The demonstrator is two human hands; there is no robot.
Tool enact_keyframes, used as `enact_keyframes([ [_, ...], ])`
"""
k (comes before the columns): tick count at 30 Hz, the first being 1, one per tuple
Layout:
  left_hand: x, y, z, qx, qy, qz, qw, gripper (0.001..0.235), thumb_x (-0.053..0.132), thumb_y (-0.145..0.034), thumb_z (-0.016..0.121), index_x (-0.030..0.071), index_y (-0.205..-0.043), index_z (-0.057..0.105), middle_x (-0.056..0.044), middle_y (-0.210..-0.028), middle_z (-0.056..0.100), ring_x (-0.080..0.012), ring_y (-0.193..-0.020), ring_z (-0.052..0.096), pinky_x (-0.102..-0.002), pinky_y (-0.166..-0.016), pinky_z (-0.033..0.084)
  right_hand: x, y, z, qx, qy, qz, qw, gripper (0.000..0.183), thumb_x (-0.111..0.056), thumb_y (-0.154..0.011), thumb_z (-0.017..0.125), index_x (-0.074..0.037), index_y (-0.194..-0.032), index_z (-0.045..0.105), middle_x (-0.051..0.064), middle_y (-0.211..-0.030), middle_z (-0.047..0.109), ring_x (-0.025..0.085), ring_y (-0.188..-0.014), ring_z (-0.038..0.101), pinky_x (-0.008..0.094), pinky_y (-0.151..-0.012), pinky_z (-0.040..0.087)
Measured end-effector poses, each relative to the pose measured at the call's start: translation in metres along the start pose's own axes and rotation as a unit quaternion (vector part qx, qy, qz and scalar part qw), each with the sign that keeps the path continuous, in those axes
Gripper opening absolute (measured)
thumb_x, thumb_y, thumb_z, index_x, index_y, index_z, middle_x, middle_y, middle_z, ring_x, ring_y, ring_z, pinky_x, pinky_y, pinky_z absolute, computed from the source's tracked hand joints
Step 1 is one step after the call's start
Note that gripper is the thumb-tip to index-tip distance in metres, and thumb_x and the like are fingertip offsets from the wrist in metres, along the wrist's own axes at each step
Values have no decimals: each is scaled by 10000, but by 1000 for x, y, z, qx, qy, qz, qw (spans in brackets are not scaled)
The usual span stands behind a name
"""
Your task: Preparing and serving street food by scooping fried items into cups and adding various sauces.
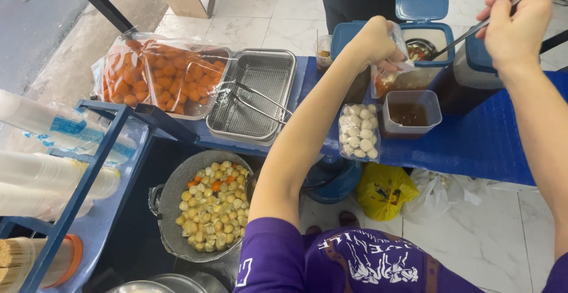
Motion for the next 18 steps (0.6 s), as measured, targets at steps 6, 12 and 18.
enact_keyframes([
  [6, 4, 8, 4, 1, 25, -17, 1000, 711, -126, -745, 802, -37, -1366, 467, -243, -1279, 599, -434, -963, 801, -388, -663, 714, -35, -9, -27, -8, 33, -62, 998, 274, -65, -1392, 394, 45, -1306, 631, 178, -1123, 711, 189, -764, 663, 273, -702, 540],
  [12, 22, 17, 11, -2, 36, -22, 999, 577, -137, -745, 778, -77, -1244, 496, -289, -1228, 646, -425, -982, 791, -391, -633, 726, -89, -1, -35, -51, 50, -70, 995, 413, -145, -1478, 365, 39, -1256, 661, 154, -1104, 676, 187, -856, 675, 280, -724, 502],
  [18, 17, 0, 16, -22, 41, 44, 998, 348, -140, -729, 776, -85, -980, 541, -270, -896, 676, -383, -713, 821, -402, -625, 743, -154, 46, -6, -138, 137, -281, 940, 159, 83, -1177, 578, 43, -1267, 703, 146, -1054, 734, 246, -799, 689, 342, -684, 540],
])
Point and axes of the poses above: each hand's wrist, its own y-axis away from the middle knuckle, its own z-axis out of the palm, x = y × z, the point moved 5 cm from there along -y, towards the middle knuckle
